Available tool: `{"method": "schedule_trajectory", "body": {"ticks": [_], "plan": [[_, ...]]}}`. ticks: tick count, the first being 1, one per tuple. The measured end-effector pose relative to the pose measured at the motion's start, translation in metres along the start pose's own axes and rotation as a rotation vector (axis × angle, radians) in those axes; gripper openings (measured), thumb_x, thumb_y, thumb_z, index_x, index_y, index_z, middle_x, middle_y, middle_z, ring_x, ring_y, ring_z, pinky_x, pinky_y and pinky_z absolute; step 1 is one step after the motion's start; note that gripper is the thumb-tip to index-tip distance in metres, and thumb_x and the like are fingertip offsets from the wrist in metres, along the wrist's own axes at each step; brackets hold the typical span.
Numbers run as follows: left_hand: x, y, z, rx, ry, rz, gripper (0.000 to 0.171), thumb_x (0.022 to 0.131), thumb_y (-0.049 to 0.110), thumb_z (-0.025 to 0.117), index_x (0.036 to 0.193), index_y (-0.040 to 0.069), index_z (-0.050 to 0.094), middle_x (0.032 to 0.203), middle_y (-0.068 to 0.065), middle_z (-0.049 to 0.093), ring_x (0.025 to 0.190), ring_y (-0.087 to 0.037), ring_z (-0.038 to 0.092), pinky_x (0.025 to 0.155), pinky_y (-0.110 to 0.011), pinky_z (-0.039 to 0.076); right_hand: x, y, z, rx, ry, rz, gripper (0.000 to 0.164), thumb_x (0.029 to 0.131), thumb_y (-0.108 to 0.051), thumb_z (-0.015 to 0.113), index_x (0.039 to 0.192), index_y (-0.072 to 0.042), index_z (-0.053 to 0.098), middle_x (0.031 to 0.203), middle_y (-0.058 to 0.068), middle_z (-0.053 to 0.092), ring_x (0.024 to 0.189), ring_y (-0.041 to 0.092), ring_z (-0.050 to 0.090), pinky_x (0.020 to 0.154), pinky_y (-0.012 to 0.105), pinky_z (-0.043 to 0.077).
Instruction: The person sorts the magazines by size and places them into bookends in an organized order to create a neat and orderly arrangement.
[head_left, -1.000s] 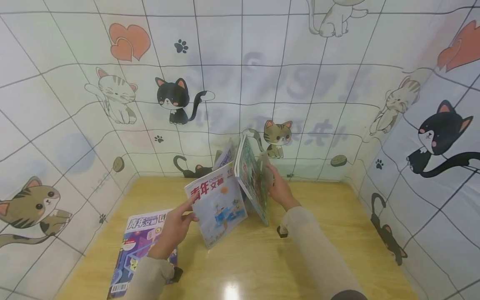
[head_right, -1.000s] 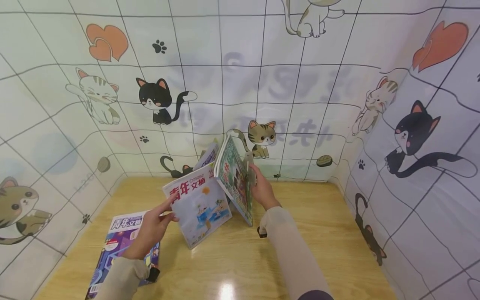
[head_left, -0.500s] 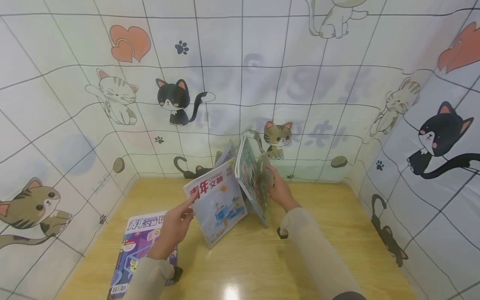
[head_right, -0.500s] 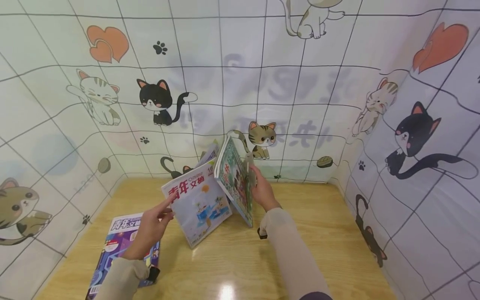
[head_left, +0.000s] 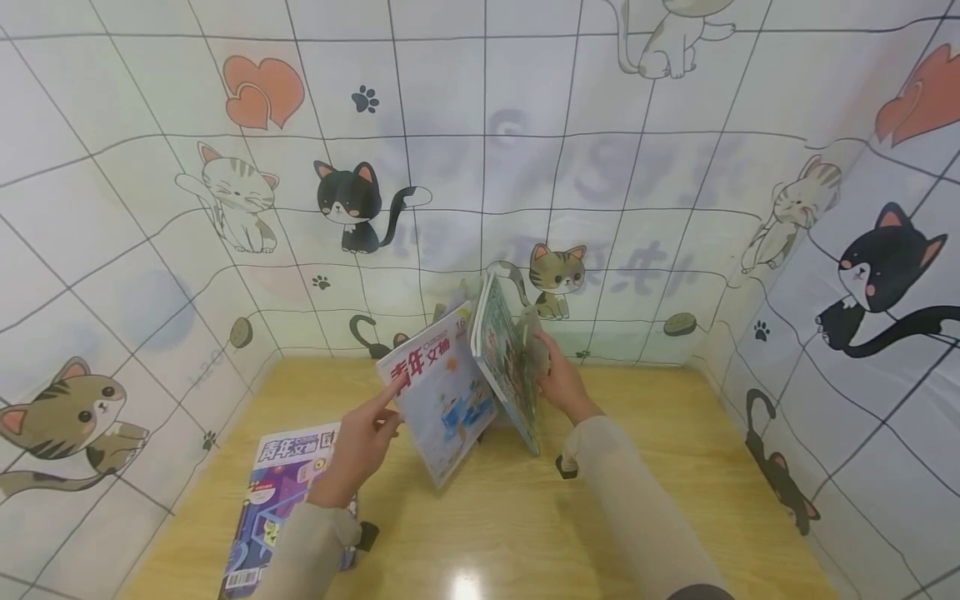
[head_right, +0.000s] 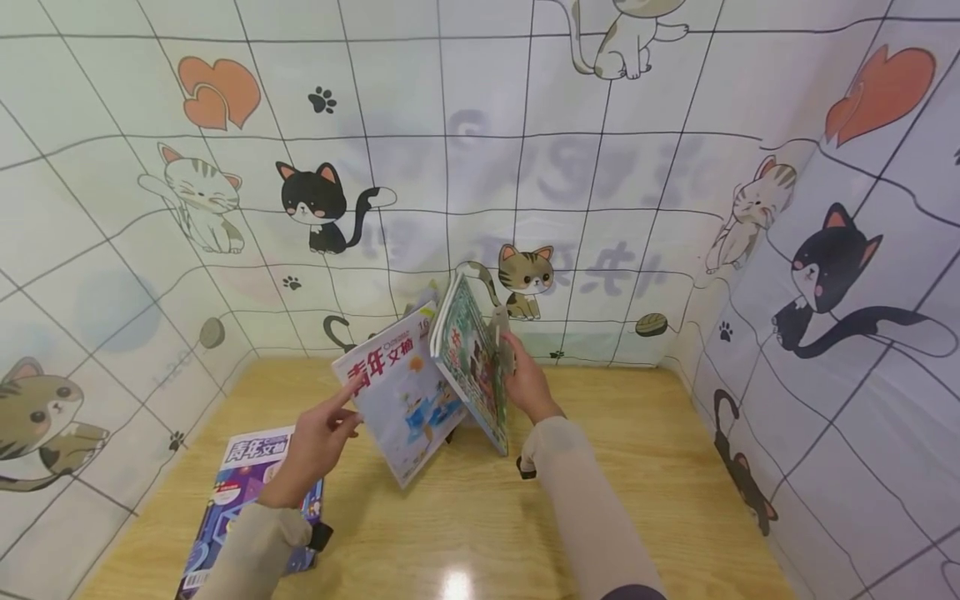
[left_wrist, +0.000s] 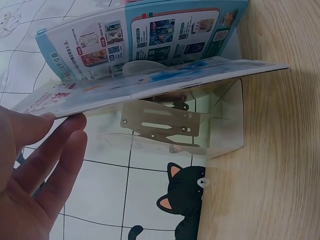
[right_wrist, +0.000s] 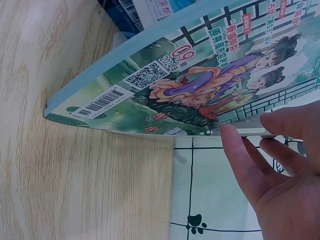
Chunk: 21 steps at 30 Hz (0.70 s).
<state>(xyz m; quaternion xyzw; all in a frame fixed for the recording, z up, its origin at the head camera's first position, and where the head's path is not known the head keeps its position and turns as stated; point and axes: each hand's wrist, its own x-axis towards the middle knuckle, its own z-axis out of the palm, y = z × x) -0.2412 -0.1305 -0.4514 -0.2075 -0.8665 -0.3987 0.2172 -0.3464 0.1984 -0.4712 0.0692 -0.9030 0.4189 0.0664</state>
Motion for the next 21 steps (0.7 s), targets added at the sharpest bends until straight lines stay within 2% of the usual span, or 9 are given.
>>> {"method": "schedule_trajectory", "body": {"ticks": [3, 8, 13, 17, 21], "plan": [[0.002, 0.001, 0.003, -0.057, -0.01, -0.023, 0.066, 0.079, -0.001, 0.059, 0.132, 0.029, 0.035, 0.12, -0.002, 0.05, 0.073, -0.009, 0.061, 0.055, -0.018, 0.047, 0.0, 0.001, 0.0, 0.008, -0.001, -0.005, 0.085, 0.078, 0.006, 0.053, 0.129, -0.05, 0.014, 0.122, 0.021, 0.042, 0.06, 0.019, 0.054, 0.046, 0.025, 0.046], [0.005, 0.002, 0.008, -0.105, 0.016, -0.036, 0.066, 0.079, -0.002, 0.058, 0.132, 0.029, 0.035, 0.119, -0.004, 0.05, 0.074, -0.011, 0.061, 0.053, -0.019, 0.047, 0.001, 0.003, 0.0, 0.02, 0.007, -0.023, 0.087, 0.077, 0.008, 0.053, 0.129, -0.05, 0.014, 0.121, 0.022, 0.042, 0.057, 0.019, 0.054, 0.045, 0.025, 0.046], [0.009, 0.005, 0.012, -0.089, 0.051, -0.03, 0.064, 0.08, -0.002, 0.056, 0.132, 0.029, 0.036, 0.115, -0.008, 0.053, 0.069, -0.012, 0.061, 0.051, -0.018, 0.047, 0.002, 0.003, 0.001, 0.023, 0.015, -0.03, 0.088, 0.077, 0.009, 0.052, 0.129, -0.05, 0.015, 0.121, 0.023, 0.041, 0.056, 0.018, 0.054, 0.044, 0.025, 0.046], [0.014, 0.009, 0.014, -0.069, 0.073, -0.048, 0.064, 0.081, 0.0, 0.056, 0.132, 0.032, 0.035, 0.115, -0.006, 0.054, 0.068, -0.008, 0.06, 0.051, -0.018, 0.046, 0.001, 0.004, 0.002, 0.024, 0.024, -0.03, 0.088, 0.076, 0.01, 0.053, 0.129, -0.05, 0.015, 0.12, 0.023, 0.041, 0.056, 0.019, 0.054, 0.043, 0.025, 0.045], [0.02, 0.012, 0.016, -0.051, 0.105, -0.031, 0.064, 0.081, 0.0, 0.056, 0.132, 0.031, 0.035, 0.117, -0.004, 0.052, 0.07, -0.01, 0.061, 0.051, -0.019, 0.046, 0.001, 0.003, 0.002, 0.026, 0.025, -0.02, 0.087, 0.077, 0.009, 0.053, 0.128, -0.051, 0.015, 0.121, 0.022, 0.041, 0.057, 0.019, 0.055, 0.043, 0.025, 0.045]]}}
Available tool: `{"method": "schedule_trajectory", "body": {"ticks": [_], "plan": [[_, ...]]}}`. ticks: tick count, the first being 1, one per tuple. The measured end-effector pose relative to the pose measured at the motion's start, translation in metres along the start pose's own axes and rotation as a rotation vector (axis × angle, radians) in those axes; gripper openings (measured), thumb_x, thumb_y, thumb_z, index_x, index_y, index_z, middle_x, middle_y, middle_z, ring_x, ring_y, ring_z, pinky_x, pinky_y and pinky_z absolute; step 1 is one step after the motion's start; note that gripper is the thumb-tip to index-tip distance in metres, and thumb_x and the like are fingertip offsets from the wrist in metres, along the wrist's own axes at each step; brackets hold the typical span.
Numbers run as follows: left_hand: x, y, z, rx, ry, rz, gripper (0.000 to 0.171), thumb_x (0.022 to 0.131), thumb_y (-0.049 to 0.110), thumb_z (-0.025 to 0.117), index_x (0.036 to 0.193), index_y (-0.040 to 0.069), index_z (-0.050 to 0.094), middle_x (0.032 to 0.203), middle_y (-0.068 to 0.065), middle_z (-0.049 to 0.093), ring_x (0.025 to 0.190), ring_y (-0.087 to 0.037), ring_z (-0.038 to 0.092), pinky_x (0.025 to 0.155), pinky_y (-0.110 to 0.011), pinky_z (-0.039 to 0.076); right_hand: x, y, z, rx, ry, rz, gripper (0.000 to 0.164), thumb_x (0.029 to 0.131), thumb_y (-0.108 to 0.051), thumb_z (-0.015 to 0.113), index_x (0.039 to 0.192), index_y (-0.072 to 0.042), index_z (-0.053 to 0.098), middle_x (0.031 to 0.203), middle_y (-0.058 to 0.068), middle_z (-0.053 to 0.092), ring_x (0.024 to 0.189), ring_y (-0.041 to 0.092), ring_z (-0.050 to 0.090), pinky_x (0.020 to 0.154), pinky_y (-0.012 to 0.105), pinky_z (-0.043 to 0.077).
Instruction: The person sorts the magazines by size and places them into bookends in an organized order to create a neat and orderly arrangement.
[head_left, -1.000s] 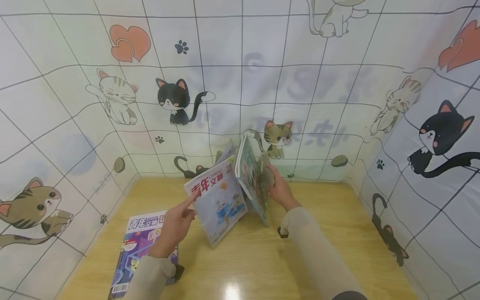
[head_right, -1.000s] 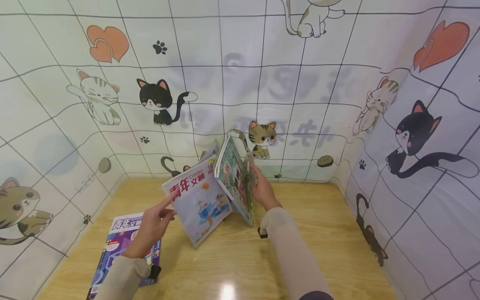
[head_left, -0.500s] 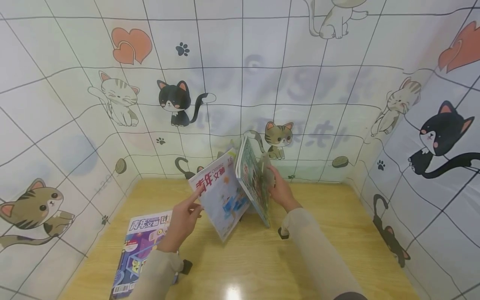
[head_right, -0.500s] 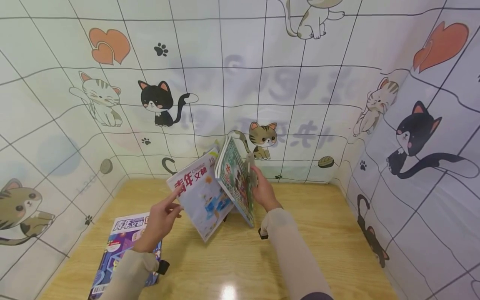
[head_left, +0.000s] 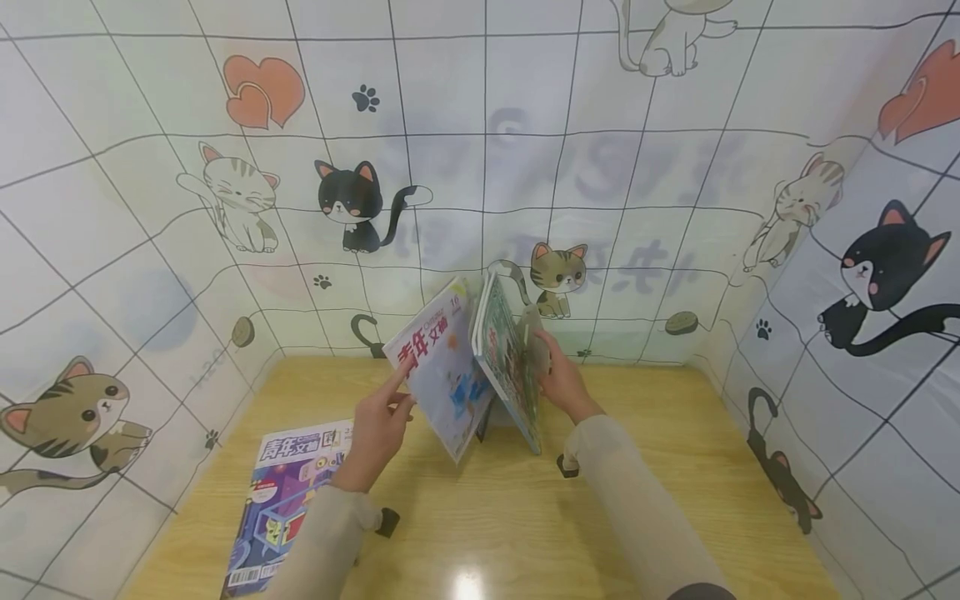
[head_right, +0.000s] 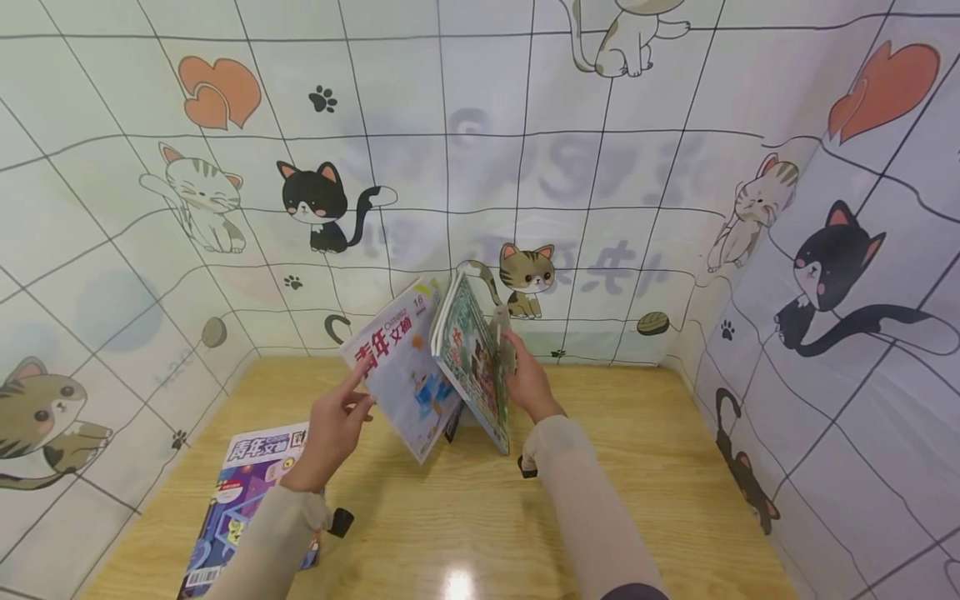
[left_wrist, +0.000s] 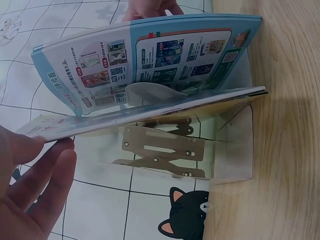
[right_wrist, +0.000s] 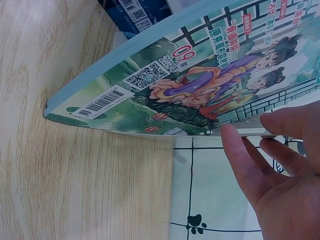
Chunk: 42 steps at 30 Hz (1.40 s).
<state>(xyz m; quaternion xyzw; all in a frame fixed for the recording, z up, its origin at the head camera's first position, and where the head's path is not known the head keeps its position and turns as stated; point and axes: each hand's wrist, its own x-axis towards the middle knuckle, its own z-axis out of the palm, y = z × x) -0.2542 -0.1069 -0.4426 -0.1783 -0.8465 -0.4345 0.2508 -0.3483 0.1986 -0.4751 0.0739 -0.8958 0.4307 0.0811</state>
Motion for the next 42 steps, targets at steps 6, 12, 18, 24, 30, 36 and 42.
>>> {"method": "schedule_trajectory", "body": {"ticks": [6, 12, 18, 24, 30, 36, 42], "plan": [[0.004, 0.001, 0.003, 0.017, 0.029, 0.022, 0.064, 0.08, -0.002, 0.056, 0.132, 0.03, 0.036, 0.118, -0.004, 0.052, 0.068, -0.008, 0.06, 0.049, -0.019, 0.046, -0.001, -0.001, -0.001, 0.004, -0.013, 0.004, 0.087, 0.077, 0.009, 0.054, 0.13, -0.049, 0.015, 0.121, 0.024, 0.04, 0.061, 0.021, 0.055, 0.044, 0.025, 0.046], [0.006, 0.004, -0.001, 0.04, 0.038, 0.032, 0.065, 0.079, -0.004, 0.057, 0.131, 0.029, 0.037, 0.11, -0.007, 0.057, 0.066, -0.011, 0.06, 0.045, -0.019, 0.044, -0.001, -0.002, -0.002, -0.017, -0.012, 0.004, 0.087, 0.077, 0.008, 0.054, 0.13, -0.049, 0.015, 0.122, 0.023, 0.04, 0.064, 0.021, 0.055, 0.044, 0.025, 0.045], [0.016, 0.008, -0.007, 0.108, 0.054, 0.096, 0.064, 0.076, -0.005, 0.056, 0.13, 0.025, 0.04, 0.097, -0.01, 0.061, 0.065, -0.011, 0.06, 0.038, -0.02, 0.039, -0.001, -0.001, -0.002, -0.019, -0.009, -0.001, 0.087, 0.077, 0.008, 0.054, 0.129, -0.049, 0.015, 0.12, 0.021, 0.043, 0.066, 0.022, 0.056, 0.044, 0.024, 0.045], [0.028, 0.014, -0.01, 0.164, -0.005, 0.092, 0.063, 0.074, -0.003, 0.059, 0.128, 0.025, 0.043, 0.078, -0.006, 0.064, 0.056, -0.01, 0.056, 0.033, -0.021, 0.032, 0.0, 0.0, 0.0, -0.009, -0.006, -0.004, 0.088, 0.077, 0.009, 0.054, 0.13, -0.049, 0.015, 0.117, 0.021, 0.044, 0.066, 0.023, 0.056, 0.043, 0.025, 0.045], [0.037, 0.02, -0.009, 0.213, -0.071, 0.037, 0.064, 0.073, -0.002, 0.058, 0.128, 0.029, 0.043, 0.068, 0.001, 0.061, 0.047, -0.007, 0.046, 0.036, -0.024, 0.033, 0.0, 0.0, 0.0, -0.02, -0.003, -0.003, 0.085, 0.076, 0.009, 0.055, 0.133, -0.041, 0.017, 0.116, 0.022, 0.044, 0.069, 0.024, 0.055, 0.042, 0.025, 0.045], [0.041, 0.02, -0.003, 0.204, -0.057, -0.015, 0.066, 0.073, -0.003, 0.058, 0.128, 0.03, 0.043, 0.076, -0.001, 0.063, 0.05, -0.007, 0.05, 0.035, -0.025, 0.034, 0.0, -0.001, 0.0, -0.001, -0.014, 0.003, 0.084, 0.077, 0.009, 0.054, 0.132, -0.043, 0.017, 0.118, 0.023, 0.043, 0.068, 0.024, 0.055, 0.043, 0.025, 0.045], [0.048, 0.019, 0.007, 0.186, -0.04, -0.038, 0.068, 0.074, -0.003, 0.058, 0.129, 0.032, 0.039, 0.08, -0.001, 0.062, 0.05, -0.007, 0.049, 0.034, -0.025, 0.033, 0.0, 0.0, 0.001, 0.002, -0.012, 0.002, 0.086, 0.077, 0.009, 0.054, 0.13, -0.047, 0.016, 0.116, 0.021, 0.044, 0.07, 0.024, 0.055, 0.044, 0.025, 0.046]]}}
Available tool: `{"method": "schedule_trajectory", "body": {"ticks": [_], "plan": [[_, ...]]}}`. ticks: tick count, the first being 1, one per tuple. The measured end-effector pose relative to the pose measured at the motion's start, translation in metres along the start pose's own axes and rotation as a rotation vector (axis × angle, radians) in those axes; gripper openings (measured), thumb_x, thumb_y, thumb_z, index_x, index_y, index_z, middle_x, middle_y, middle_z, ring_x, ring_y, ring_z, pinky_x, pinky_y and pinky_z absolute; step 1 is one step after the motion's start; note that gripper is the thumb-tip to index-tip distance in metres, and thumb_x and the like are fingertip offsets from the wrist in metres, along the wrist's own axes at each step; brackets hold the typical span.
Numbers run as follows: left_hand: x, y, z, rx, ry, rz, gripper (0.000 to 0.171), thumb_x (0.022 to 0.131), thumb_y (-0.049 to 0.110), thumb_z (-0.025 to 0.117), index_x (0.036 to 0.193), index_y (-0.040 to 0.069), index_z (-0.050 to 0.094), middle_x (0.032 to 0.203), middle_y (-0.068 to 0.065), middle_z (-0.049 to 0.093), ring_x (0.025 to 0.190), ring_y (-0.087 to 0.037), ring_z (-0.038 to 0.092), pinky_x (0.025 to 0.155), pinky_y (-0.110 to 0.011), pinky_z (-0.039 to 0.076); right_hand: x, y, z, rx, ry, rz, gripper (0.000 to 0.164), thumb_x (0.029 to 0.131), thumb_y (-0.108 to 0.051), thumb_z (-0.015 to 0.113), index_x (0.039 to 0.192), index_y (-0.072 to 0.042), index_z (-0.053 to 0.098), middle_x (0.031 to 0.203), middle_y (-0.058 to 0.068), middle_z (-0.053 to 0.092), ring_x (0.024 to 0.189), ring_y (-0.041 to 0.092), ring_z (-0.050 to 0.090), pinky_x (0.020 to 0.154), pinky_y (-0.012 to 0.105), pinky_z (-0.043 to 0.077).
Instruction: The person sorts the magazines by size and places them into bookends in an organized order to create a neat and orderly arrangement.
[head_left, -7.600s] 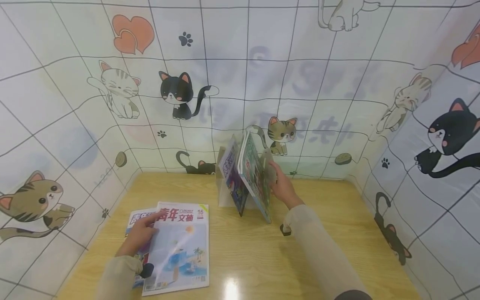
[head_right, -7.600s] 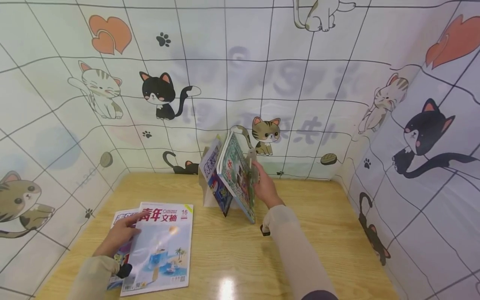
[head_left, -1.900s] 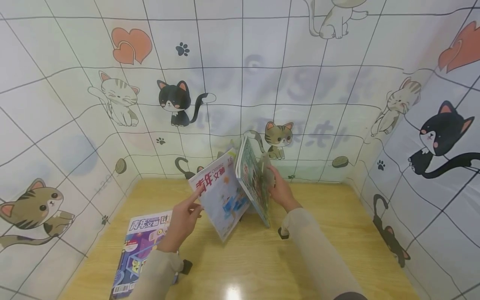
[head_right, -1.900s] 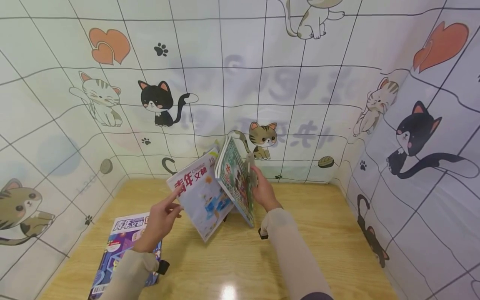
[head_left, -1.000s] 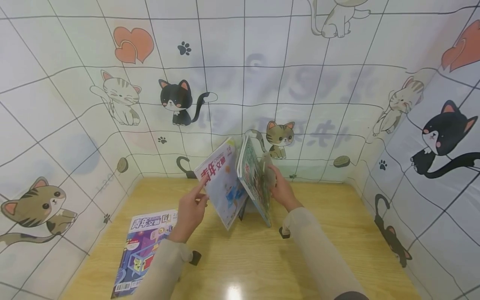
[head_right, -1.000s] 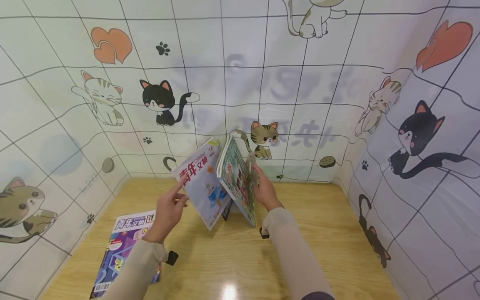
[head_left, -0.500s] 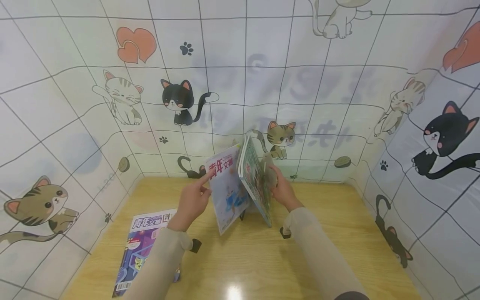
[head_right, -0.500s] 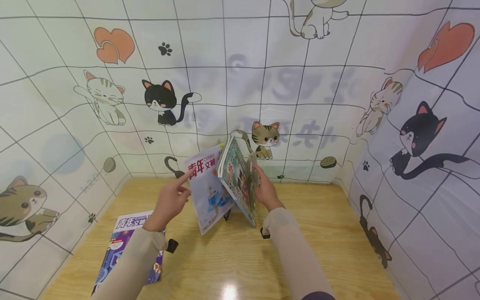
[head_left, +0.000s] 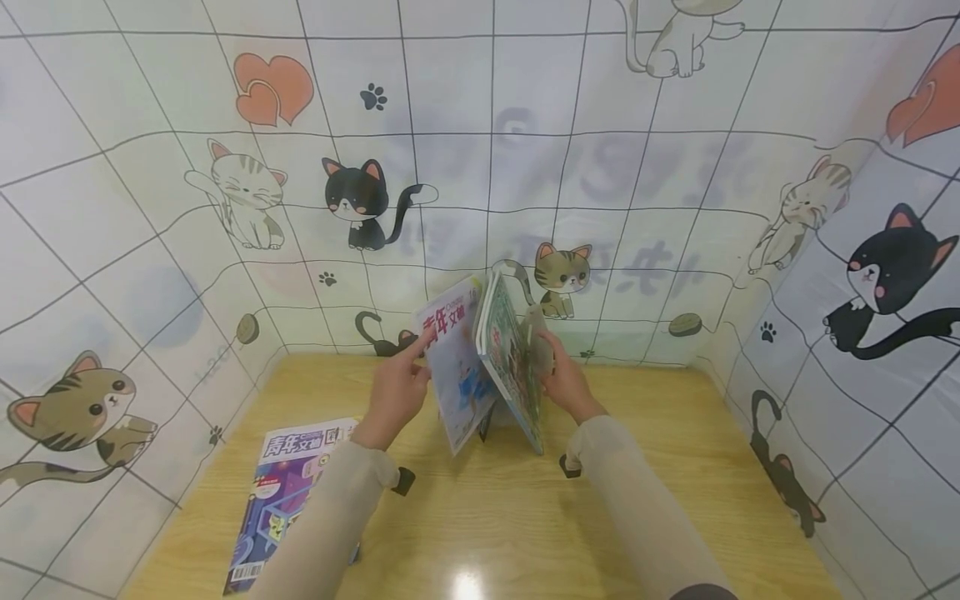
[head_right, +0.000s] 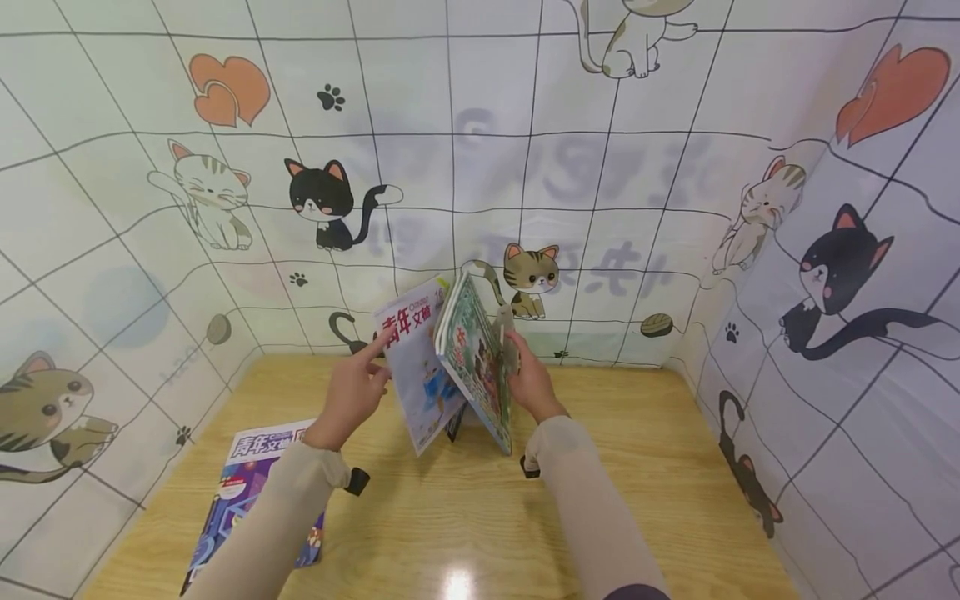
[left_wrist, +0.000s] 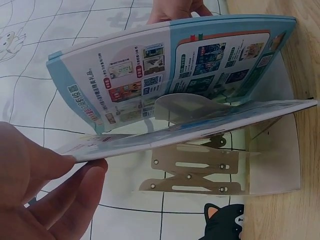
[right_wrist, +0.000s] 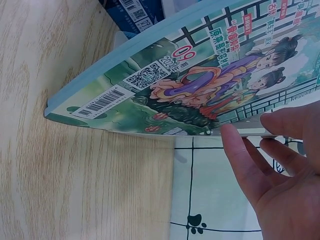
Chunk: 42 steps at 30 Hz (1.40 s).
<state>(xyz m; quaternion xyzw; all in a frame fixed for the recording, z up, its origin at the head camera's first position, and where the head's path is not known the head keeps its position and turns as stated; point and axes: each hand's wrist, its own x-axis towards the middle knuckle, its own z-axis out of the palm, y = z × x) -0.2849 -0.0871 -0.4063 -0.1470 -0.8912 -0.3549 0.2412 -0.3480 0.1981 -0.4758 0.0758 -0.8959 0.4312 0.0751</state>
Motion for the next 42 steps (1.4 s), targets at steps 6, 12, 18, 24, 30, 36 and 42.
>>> {"method": "schedule_trajectory", "body": {"ticks": [6, 12, 18, 24, 30, 36, 42], "plan": [[0.003, 0.004, 0.006, 0.005, 0.041, -0.008, 0.068, 0.073, -0.004, 0.056, 0.129, 0.033, 0.04, 0.062, 0.003, 0.057, 0.044, -0.007, 0.045, 0.032, -0.025, 0.031, 0.0, 0.0, 0.0, -0.014, 0.007, -0.005, 0.082, 0.075, 0.01, 0.055, 0.134, -0.036, 0.019, 0.115, 0.021, 0.046, 0.074, 0.027, 0.056, 0.043, 0.025, 0.045], [0.002, 0.008, 0.004, 0.039, 0.069, 0.039, 0.066, 0.073, -0.004, 0.054, 0.129, 0.029, 0.04, 0.055, 0.002, 0.052, 0.037, -0.007, 0.037, 0.032, -0.024, 0.028, 0.001, 0.0, 0.0, -0.006, 0.004, 0.01, 0.085, 0.076, 0.011, 0.053, 0.132, -0.042, 0.018, 0.114, 0.02, 0.046, 0.071, 0.025, 0.055, 0.043, 0.025, 0.045], [0.01, 0.018, -0.004, 0.146, 0.121, 0.078, 0.064, 0.07, -0.004, 0.047, 0.128, 0.023, 0.044, 0.06, -0.004, 0.053, 0.036, -0.012, 0.023, 0.032, -0.026, 0.021, 0.004, 0.001, 0.0, 0.002, 0.01, -0.001, 0.082, 0.075, 0.012, 0.053, 0.134, -0.033, 0.02, 0.116, 0.021, 0.045, 0.074, 0.027, 0.055, 0.043, 0.026, 0.045], [0.018, 0.028, -0.003, 0.211, 0.097, 0.069, 0.065, 0.07, -0.004, 0.045, 0.128, 0.025, 0.043, 0.05, 0.0, 0.044, 0.038, -0.013, 0.021, 0.031, -0.027, 0.02, 0.004, 0.001, 0.001, 0.003, 0.004, 0.003, 0.082, 0.075, 0.012, 0.053, 0.134, -0.033, 0.019, 0.118, 0.023, 0.044, 0.075, 0.028, 0.055, 0.043, 0.026, 0.045], [0.019, 0.029, 0.008, 0.197, 0.085, 0.037, 0.059, 0.076, -0.002, 0.046, 0.128, 0.027, 0.043, 0.064, -0.002, 0.058, 0.036, -0.011, 0.027, 0.032, -0.027, 0.026, 0.003, -0.001, 0.0, -0.003, -0.009, 0.027, 0.082, 0.076, 0.01, 0.054, 0.134, -0.036, 0.018, 0.119, 0.023, 0.043, 0.076, 0.028, 0.056, 0.044, 0.026, 0.046], [0.014, 0.025, 0.02, 0.151, 0.118, 0.049, 0.051, 0.082, 0.002, 0.042, 0.128, 0.025, 0.043, 0.063, -0.004, 0.057, 0.035, -0.012, 0.028, 0.032, -0.026, 0.026, 0.003, -0.002, 0.0, -0.002, -0.003, 0.027, 0.082, 0.076, 0.009, 0.054, 0.134, -0.037, 0.018, 0.12, 0.021, 0.043, 0.081, 0.029, 0.055, 0.044, 0.026, 0.046], [0.01, 0.018, 0.032, 0.135, 0.151, 0.089, 0.053, 0.08, 0.0, 0.048, 0.127, 0.023, 0.045, 0.092, -0.005, 0.063, 0.043, -0.011, 0.038, 0.038, -0.025, 0.029, 0.002, -0.001, 0.0, 0.008, -0.005, 0.018, 0.08, 0.077, 0.009, 0.054, 0.134, -0.034, 0.018, 0.121, 0.023, 0.041, 0.078, 0.029, 0.055, 0.044, 0.026, 0.045]]}}
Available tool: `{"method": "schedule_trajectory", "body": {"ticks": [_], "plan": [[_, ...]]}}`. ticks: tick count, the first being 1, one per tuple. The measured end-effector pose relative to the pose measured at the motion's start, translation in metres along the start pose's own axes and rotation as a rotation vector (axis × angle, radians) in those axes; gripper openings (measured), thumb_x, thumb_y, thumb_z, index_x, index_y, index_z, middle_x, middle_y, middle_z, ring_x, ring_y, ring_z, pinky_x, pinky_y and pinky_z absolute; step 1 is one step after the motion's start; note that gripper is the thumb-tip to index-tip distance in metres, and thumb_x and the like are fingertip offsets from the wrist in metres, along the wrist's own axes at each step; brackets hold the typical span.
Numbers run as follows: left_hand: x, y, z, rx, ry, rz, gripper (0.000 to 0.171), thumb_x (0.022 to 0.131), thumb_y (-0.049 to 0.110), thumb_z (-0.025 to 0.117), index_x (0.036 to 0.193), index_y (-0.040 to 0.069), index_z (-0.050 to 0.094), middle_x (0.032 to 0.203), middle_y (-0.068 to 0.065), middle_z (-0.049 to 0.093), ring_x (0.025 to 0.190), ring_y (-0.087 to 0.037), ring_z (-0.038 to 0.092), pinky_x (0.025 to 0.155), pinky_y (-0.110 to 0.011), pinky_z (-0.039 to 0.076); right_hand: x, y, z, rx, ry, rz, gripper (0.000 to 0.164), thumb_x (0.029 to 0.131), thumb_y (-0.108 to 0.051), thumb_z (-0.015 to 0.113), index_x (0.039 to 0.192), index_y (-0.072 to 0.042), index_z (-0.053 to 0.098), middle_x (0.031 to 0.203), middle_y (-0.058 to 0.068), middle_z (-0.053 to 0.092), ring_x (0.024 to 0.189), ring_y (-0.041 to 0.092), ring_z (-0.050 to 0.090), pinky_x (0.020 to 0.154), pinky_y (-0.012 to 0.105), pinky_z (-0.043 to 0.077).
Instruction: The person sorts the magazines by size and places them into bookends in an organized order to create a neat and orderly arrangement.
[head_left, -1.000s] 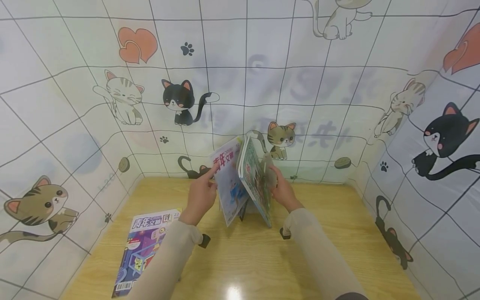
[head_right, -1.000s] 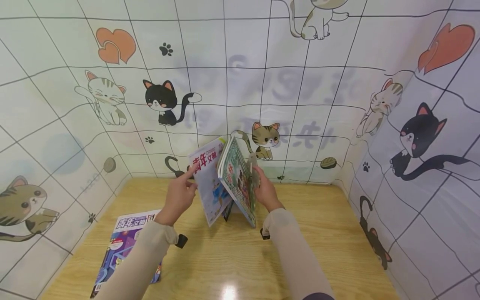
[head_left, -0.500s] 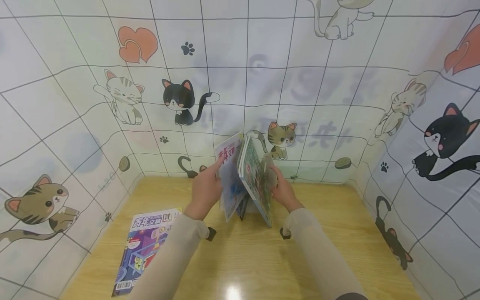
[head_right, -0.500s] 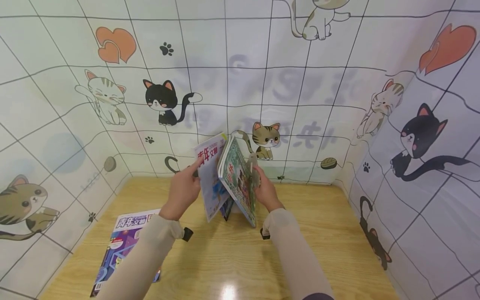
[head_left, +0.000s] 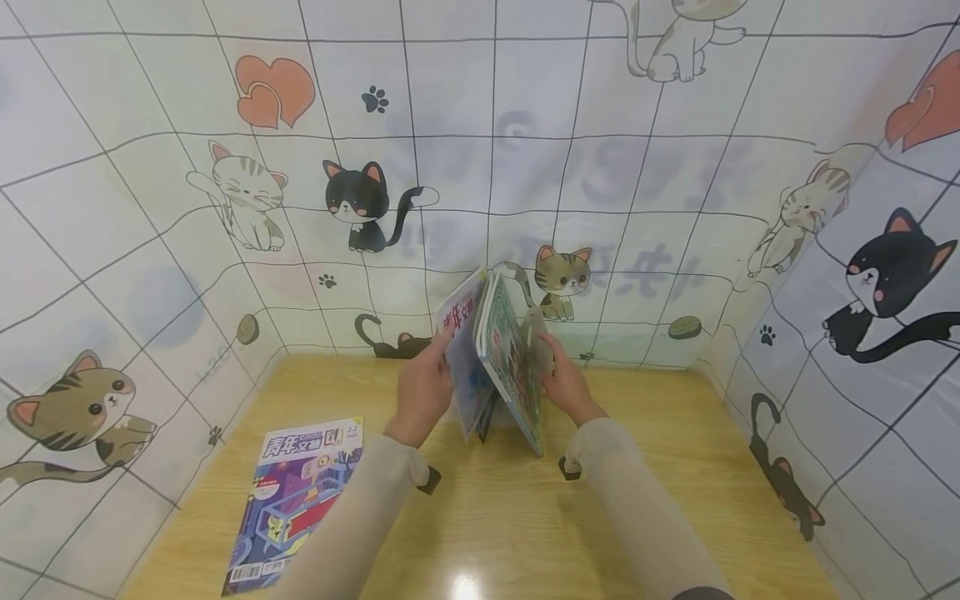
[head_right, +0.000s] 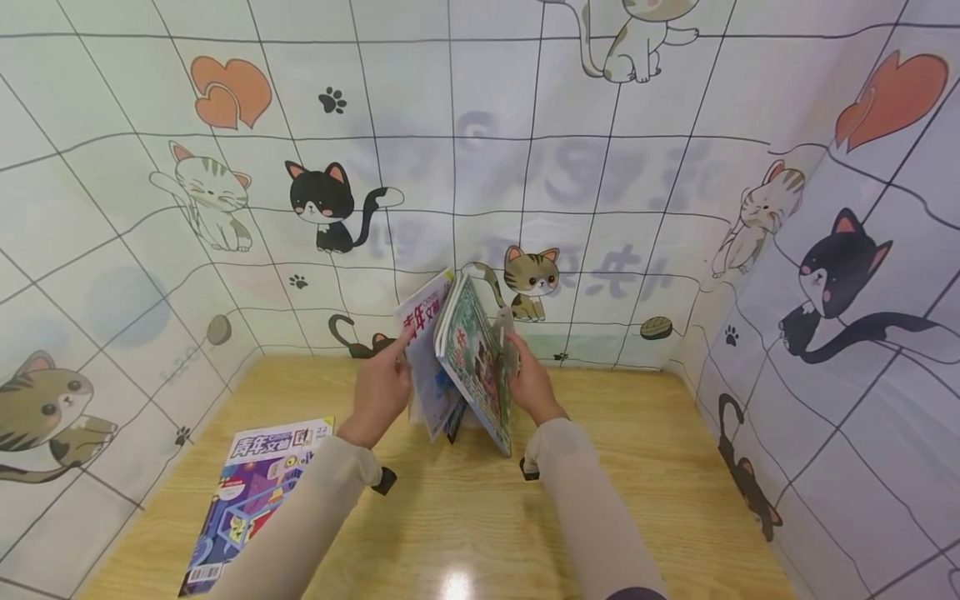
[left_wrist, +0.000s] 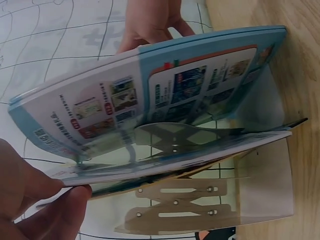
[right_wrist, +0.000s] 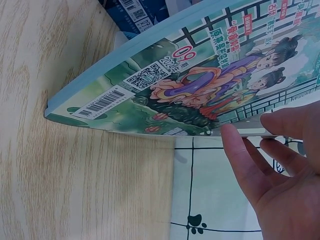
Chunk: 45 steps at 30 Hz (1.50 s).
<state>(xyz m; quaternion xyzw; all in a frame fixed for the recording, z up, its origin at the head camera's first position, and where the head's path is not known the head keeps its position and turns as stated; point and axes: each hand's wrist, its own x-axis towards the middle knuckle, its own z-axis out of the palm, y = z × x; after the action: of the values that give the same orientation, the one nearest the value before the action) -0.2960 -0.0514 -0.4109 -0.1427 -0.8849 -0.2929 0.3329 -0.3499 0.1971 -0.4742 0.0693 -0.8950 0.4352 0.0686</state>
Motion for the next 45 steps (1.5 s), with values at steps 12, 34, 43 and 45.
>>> {"method": "schedule_trajectory", "body": {"ticks": [12, 34, 43, 45], "plan": [[-0.009, -0.012, 0.023, 0.005, 0.035, 0.026, 0.063, 0.069, -0.004, 0.056, 0.126, 0.021, 0.047, 0.082, -0.006, 0.063, 0.045, -0.013, 0.038, 0.04, -0.026, 0.031, -0.001, 0.001, 0.0, 0.001, -0.002, -0.005, 0.084, 0.077, 0.008, 0.054, 0.132, -0.044, 0.017, 0.122, 0.021, 0.041, 0.078, 0.027, 0.055, 0.045, 0.026, 0.046], [-0.023, -0.009, 0.042, 0.121, 0.049, 0.021, 0.056, 0.07, 0.002, 0.061, 0.123, 0.02, 0.051, 0.089, -0.005, 0.064, 0.04, -0.012, 0.034, 0.036, -0.026, 0.027, -0.003, -0.003, -0.002, 0.015, 0.002, 0.009, 0.082, 0.077, 0.01, 0.054, 0.132, -0.041, 0.019, 0.123, 0.02, 0.041, 0.074, 0.027, 0.055, 0.046, 0.026, 0.046], [-0.031, -0.015, 0.047, 0.14, 0.029, 0.042, 0.058, 0.07, 0.005, 0.064, 0.124, 0.021, 0.048, 0.099, -0.002, 0.062, 0.043, -0.01, 0.039, 0.036, -0.024, 0.032, -0.002, 0.001, 0.0, 0.0, 0.007, 0.0, 0.081, 0.077, 0.009, 0.054, 0.133, -0.038, 0.02, 0.12, 0.02, 0.044, 0.071, 0.025, 0.056, 0.046, 0.025, 0.046], [-0.032, -0.016, 0.047, 0.144, 0.034, 0.059, 0.058, 0.071, 0.006, 0.064, 0.124, 0.021, 0.048, 0.098, -0.001, 0.062, 0.041, -0.009, 0.037, 0.035, -0.023, 0.029, -0.002, 0.001, 0.0, -0.006, 0.009, -0.003, 0.082, 0.077, 0.009, 0.054, 0.133, -0.04, 0.019, 0.121, 0.019, 0.043, 0.073, 0.025, 0.056, 0.045, 0.025, 0.046]]}}
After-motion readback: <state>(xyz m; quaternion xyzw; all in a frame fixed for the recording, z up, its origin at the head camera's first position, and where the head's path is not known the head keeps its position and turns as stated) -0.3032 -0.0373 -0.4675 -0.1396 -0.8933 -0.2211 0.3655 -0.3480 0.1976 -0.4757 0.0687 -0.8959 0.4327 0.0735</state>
